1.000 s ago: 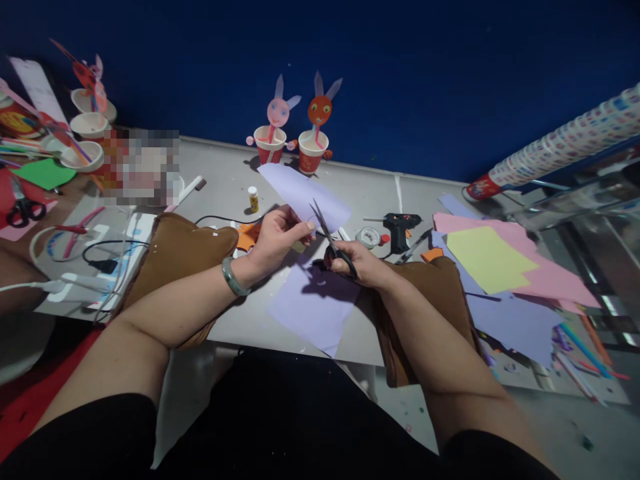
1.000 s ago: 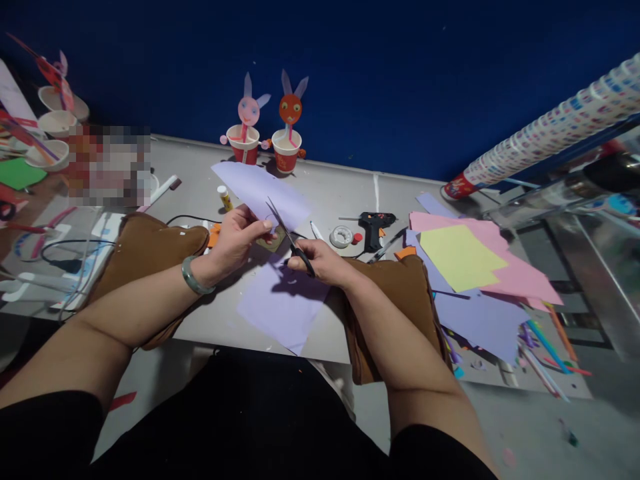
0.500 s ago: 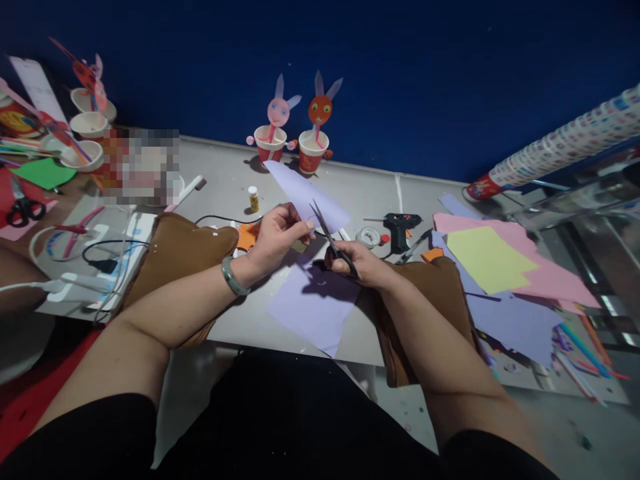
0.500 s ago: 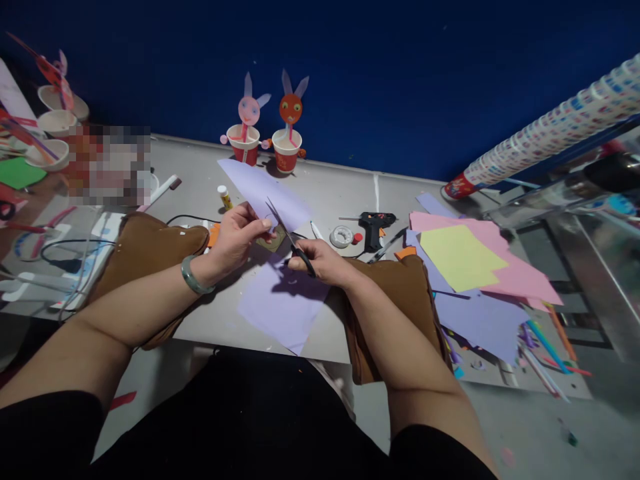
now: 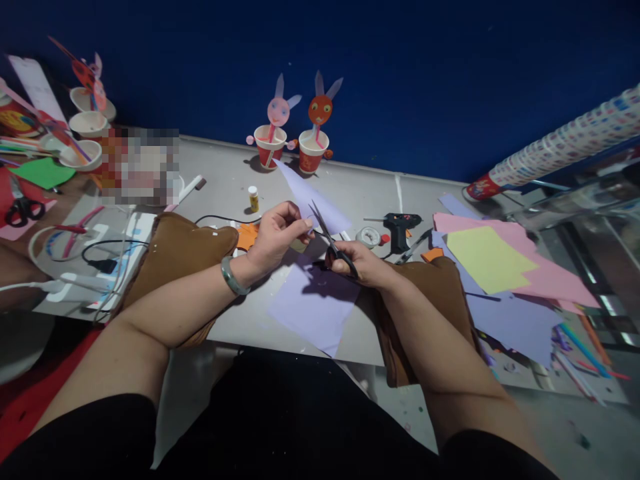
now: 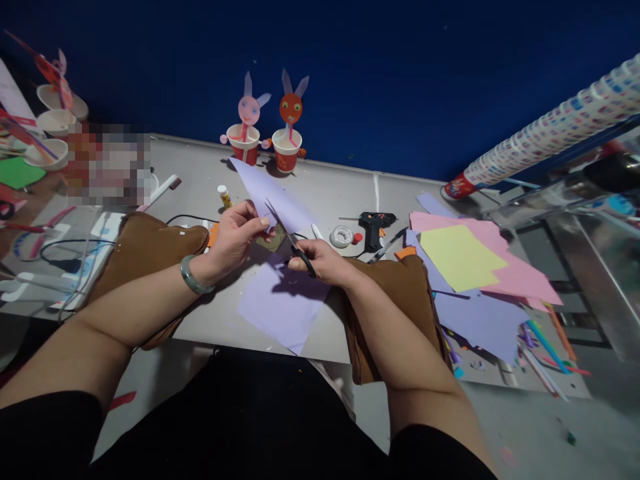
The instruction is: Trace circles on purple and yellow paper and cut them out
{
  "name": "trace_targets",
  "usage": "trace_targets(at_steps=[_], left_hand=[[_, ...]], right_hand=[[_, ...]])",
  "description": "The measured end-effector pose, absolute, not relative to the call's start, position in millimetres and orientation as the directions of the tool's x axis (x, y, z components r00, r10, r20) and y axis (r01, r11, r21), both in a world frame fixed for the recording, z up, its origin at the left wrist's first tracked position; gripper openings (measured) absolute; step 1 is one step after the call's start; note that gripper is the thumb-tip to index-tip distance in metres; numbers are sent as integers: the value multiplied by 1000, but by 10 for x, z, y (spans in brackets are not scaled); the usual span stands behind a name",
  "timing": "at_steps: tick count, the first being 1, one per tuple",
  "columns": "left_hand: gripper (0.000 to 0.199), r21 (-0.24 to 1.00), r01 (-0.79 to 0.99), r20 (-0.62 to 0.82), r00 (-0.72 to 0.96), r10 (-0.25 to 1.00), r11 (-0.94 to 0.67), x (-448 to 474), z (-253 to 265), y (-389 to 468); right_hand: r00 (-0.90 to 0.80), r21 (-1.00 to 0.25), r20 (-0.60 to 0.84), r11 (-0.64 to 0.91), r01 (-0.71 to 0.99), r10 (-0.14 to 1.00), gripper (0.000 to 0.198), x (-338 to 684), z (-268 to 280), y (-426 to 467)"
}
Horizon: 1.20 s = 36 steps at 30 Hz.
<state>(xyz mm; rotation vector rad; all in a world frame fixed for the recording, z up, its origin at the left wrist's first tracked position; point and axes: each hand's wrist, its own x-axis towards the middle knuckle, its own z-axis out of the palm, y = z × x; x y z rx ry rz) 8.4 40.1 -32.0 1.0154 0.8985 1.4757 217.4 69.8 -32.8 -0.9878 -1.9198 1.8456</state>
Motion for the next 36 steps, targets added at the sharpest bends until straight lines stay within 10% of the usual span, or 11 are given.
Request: trace_targets(at_steps=[36], left_hand=[[44, 941, -316, 124, -19, 992, -124, 90, -326, 386]], right_hand=[[-719, -960, -230, -31, 279, 655, 70, 2160, -344, 706]])
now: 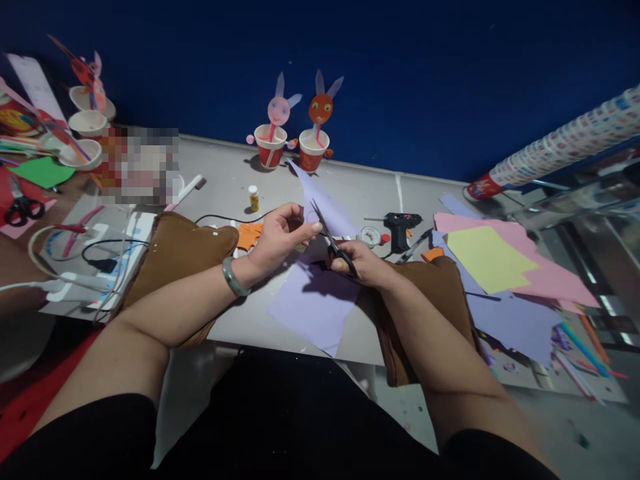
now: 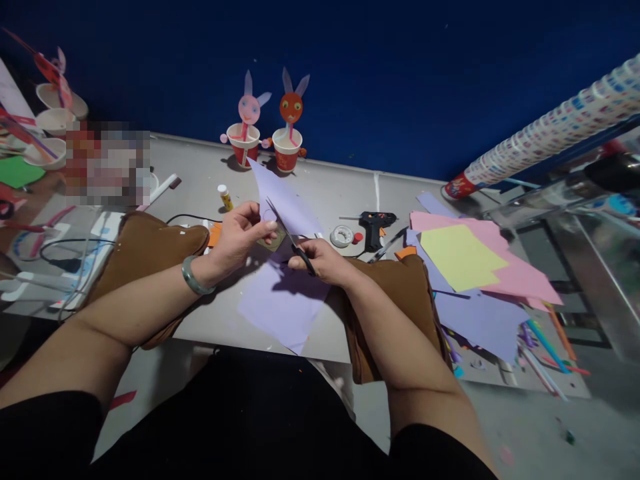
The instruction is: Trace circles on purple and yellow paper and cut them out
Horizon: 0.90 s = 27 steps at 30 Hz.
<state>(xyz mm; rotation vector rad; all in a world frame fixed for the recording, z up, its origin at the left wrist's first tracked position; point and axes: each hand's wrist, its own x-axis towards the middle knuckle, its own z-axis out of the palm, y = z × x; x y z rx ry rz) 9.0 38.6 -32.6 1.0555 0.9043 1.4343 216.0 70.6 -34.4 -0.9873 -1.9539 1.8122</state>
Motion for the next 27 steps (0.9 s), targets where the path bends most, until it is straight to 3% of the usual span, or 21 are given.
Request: trace_targets(at_steps=[17, 23, 27], left_hand=[[42, 938, -313, 135, -71, 988, -150, 98, -275, 373], [43, 933, -319, 145, -93, 985, -168, 86, -310, 394], [43, 923, -346, 130, -123, 984, -165, 65, -321, 433]], right_hand=[[-722, -962, -237, -54, 267, 650, 69, 2163, -313, 679], [-789, -965, -197, 28, 261, 582, 70, 2142, -323, 672], [-817, -942, -269, 38, 334, 510, 70, 2221, -290, 726]])
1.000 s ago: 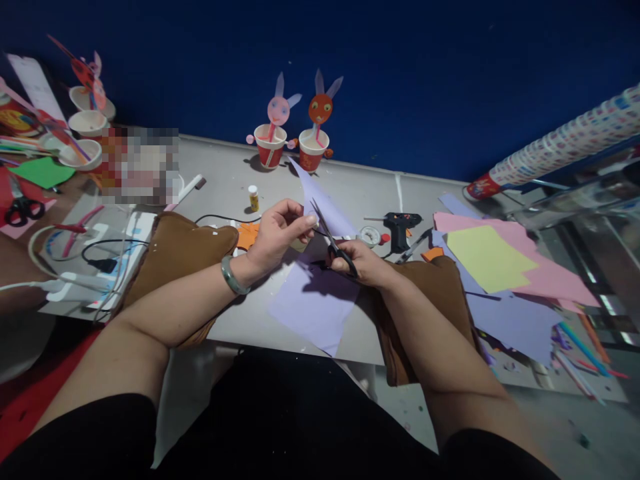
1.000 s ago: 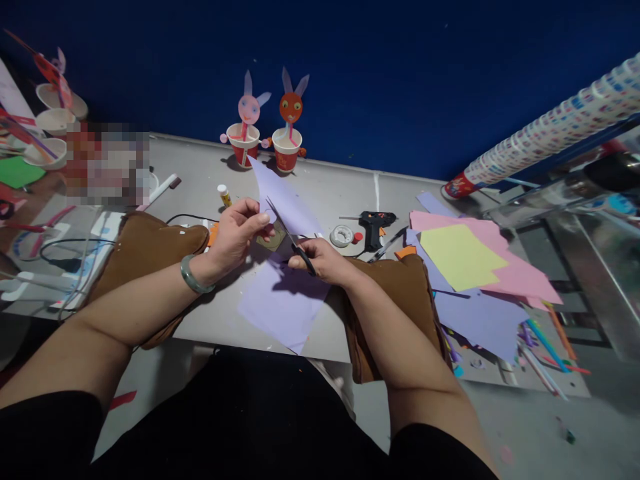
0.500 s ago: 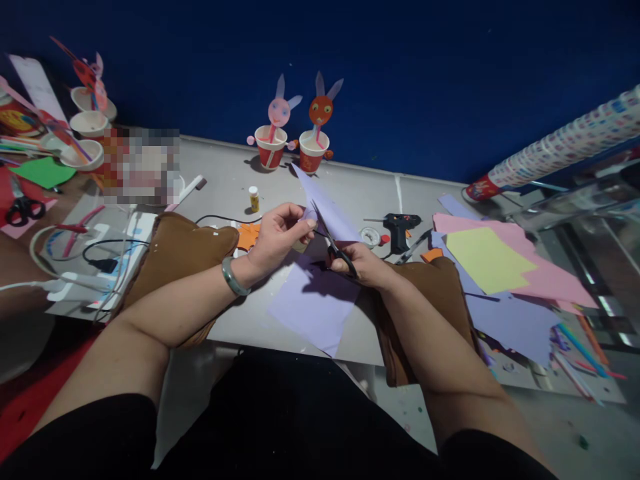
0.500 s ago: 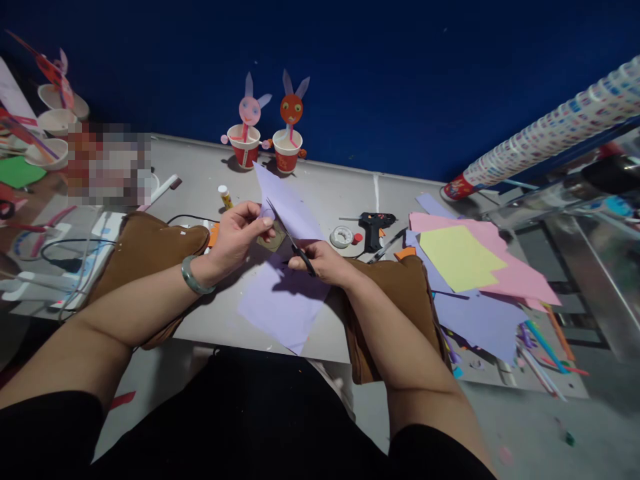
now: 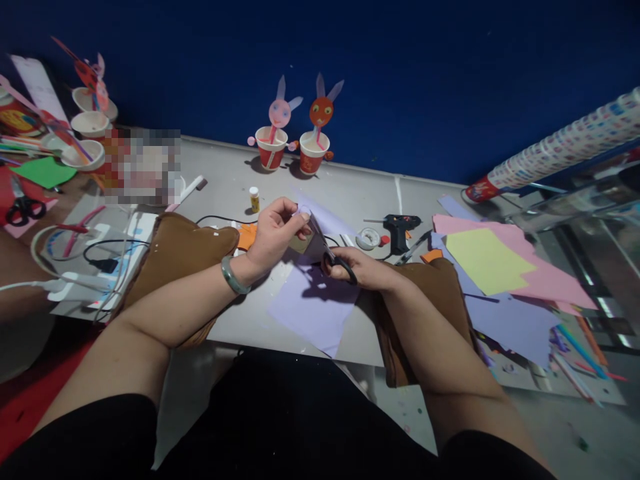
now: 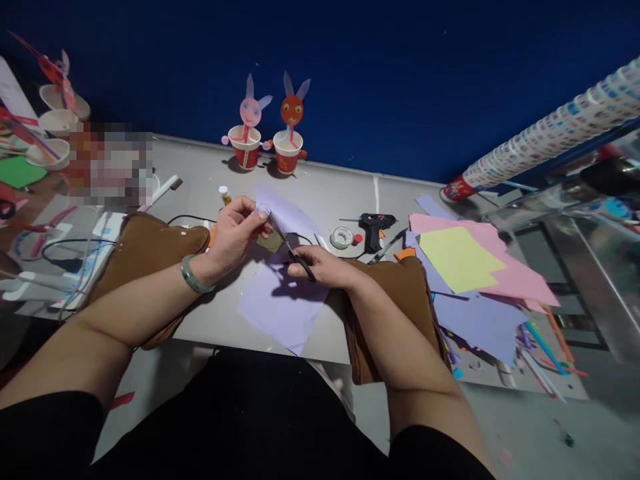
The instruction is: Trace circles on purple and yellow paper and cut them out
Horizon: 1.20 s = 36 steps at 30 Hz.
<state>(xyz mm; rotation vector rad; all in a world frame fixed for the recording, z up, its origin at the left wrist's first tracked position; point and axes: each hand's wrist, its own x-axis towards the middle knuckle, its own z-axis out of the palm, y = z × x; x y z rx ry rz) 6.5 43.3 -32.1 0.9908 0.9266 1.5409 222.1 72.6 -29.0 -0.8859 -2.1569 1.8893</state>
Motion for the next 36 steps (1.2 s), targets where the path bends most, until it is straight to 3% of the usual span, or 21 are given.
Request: trace_targets(at_steps=[6, 12, 18, 22, 31, 36], left_hand=[[42, 907, -388, 114, -153, 982, -166, 46, -344, 488], [35, 939, -274, 179, -129, 975, -209, 50, -395, 468], [32, 937, -206, 249, -168, 954, -281, 37, -433, 476], [31, 940, -219, 238, -134, 962, -263, 27, -434, 474], [26, 920, -271, 268, -95, 959, -284, 29, -397, 481], [22, 912, -302, 244, -141, 959, -276, 30, -412, 501]], right_hand=[[-864, -881, -382, 152, 448, 328, 64, 2509, -114, 852], [-847, -927, -280, 101, 360, 453, 67, 2595, -24, 884], [-949, -986, -155, 14, 166, 276, 65, 2732, 11, 925], [-911, -997, -80, -38, 70, 405, 63, 2766, -56, 942], [-874, -919, -342, 72, 388, 344, 67, 2545, -151, 919], [-841, -886, -402, 80, 457, 362, 68, 2490, -201, 908]])
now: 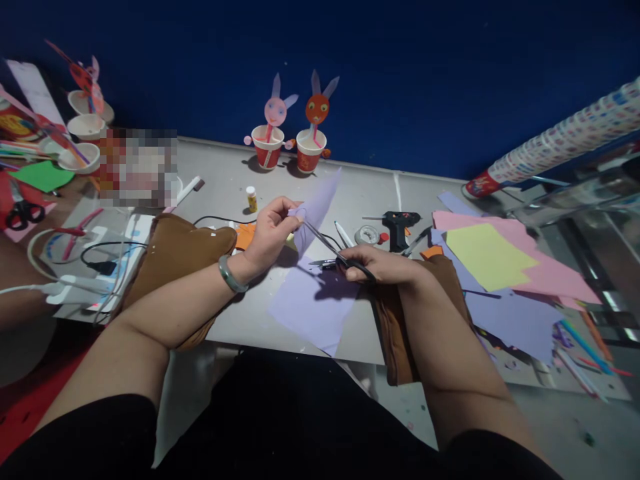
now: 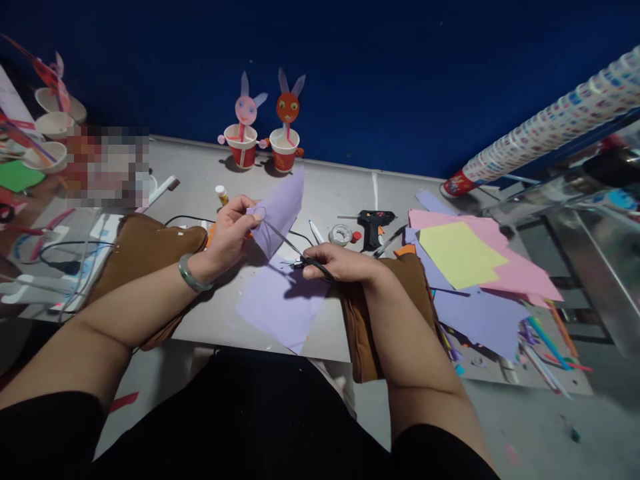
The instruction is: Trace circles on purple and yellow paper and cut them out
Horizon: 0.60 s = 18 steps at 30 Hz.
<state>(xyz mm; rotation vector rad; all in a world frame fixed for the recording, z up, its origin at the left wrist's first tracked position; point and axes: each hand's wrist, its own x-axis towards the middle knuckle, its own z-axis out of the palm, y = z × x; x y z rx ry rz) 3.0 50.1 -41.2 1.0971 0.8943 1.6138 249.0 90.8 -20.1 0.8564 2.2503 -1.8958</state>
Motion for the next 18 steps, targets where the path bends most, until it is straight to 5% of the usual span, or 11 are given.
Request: trace_targets(at_steps=[10, 18], left_hand=[[31, 921, -344, 144, -138, 980, -184, 46, -372, 478], [27, 903, -385, 148, -134, 980, -189, 57, -444, 497]], right_hand=[[-822, -900, -365, 60, 432, 437, 66, 2401, -235, 844], [-894, -956, -259, 37, 292, 365, 62, 2389, -248, 833]])
